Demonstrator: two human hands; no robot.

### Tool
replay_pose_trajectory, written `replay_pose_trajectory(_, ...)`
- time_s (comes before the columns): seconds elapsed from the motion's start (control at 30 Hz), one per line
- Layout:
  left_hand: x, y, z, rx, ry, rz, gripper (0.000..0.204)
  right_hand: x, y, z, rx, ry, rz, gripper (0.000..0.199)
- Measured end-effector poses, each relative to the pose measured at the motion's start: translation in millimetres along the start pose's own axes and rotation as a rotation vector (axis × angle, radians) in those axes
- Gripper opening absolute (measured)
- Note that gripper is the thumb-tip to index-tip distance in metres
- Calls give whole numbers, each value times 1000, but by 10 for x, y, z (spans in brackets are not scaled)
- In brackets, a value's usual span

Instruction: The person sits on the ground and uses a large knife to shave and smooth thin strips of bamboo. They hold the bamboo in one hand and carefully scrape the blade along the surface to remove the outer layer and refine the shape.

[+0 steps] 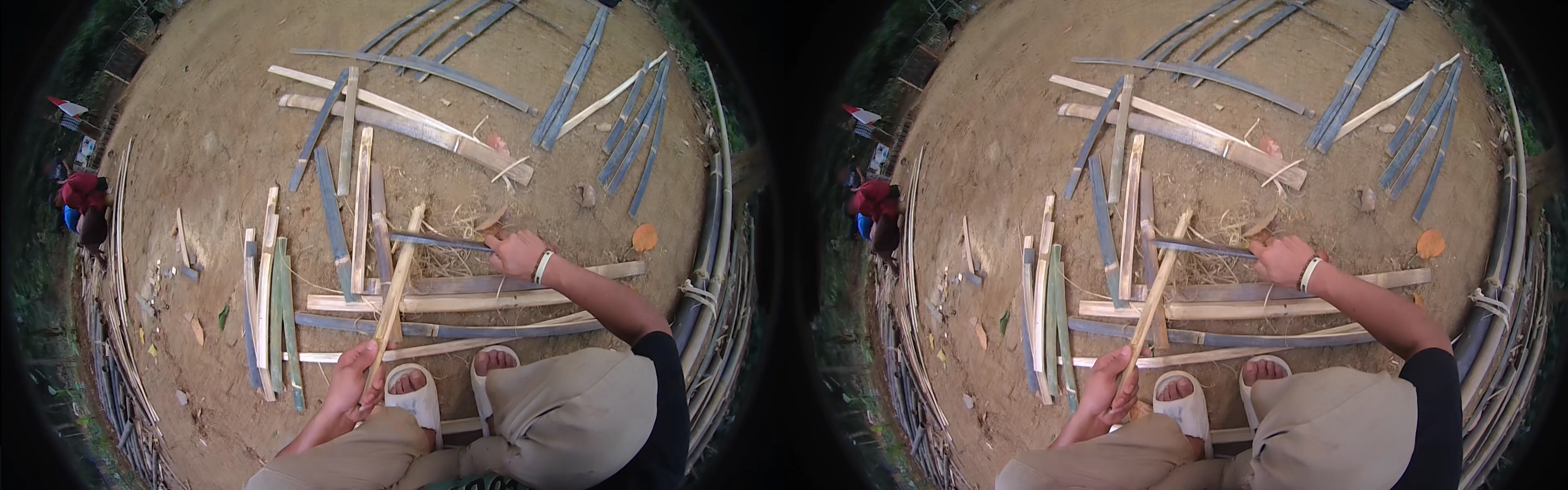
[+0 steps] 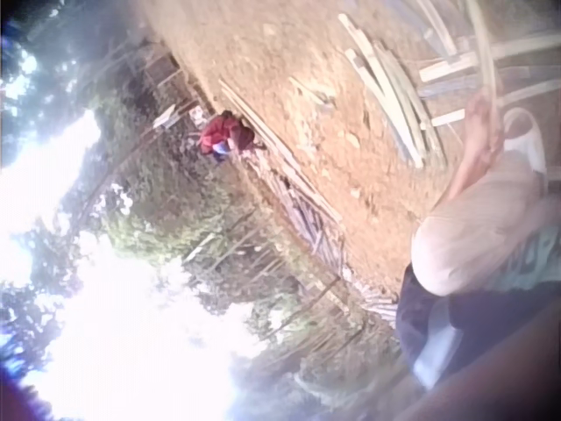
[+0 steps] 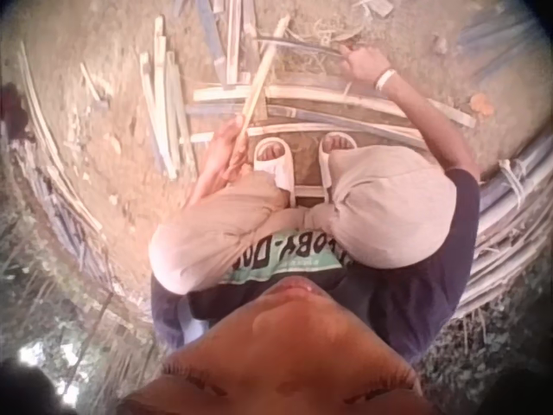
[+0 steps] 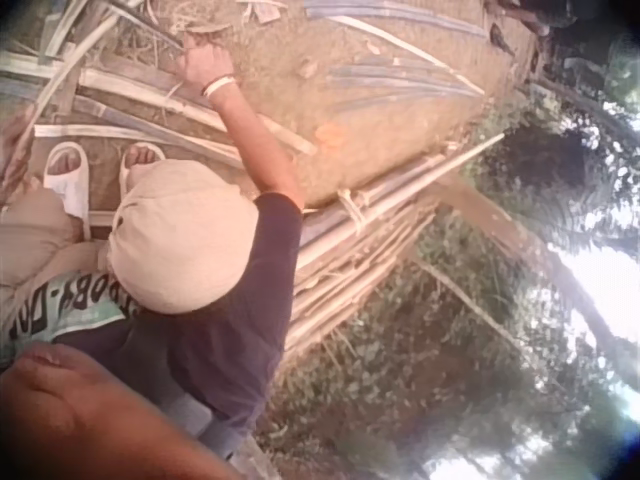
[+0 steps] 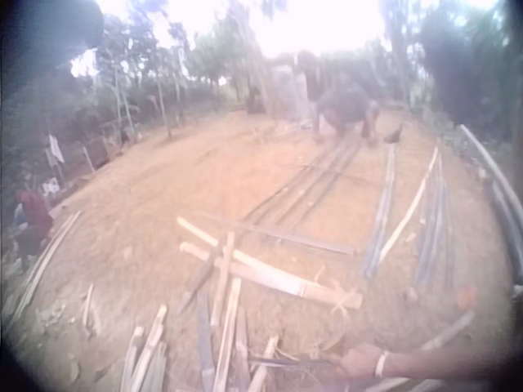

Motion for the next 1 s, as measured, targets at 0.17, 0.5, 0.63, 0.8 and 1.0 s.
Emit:
replay_pose_trajectory(0.17,1,-30,21,-33,-7,18,37,32,207,-82,156,17,12,26)
replay_pose_trajectory(0.5,66,23,62,-16,27,-21,36,-72,94,-4,100,-63,56,29)
replay_pose_trajectory(0.63,33,18,71,-36,65,-27,35,-41,226,-79,180,5,8,28)
replay_pose_trajectory(0.8,-15,-78,19,-131,40,82,34,-101,-330,168,-58,59,-101,27)
replay_pose_trajectory(1.0,-1,-219,-71,-155,-115,232,36,9,70,-76,167,111,-112,26)
Point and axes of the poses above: each hand's wrist, its own z-axis away from the middle knuckle, its own x-axis out of the palm, y = z × x, the point moved 8 cm from there along -z, towards the middle knuckle, and after that the axes turned 14 degrees about y, right-handed, at the moved point
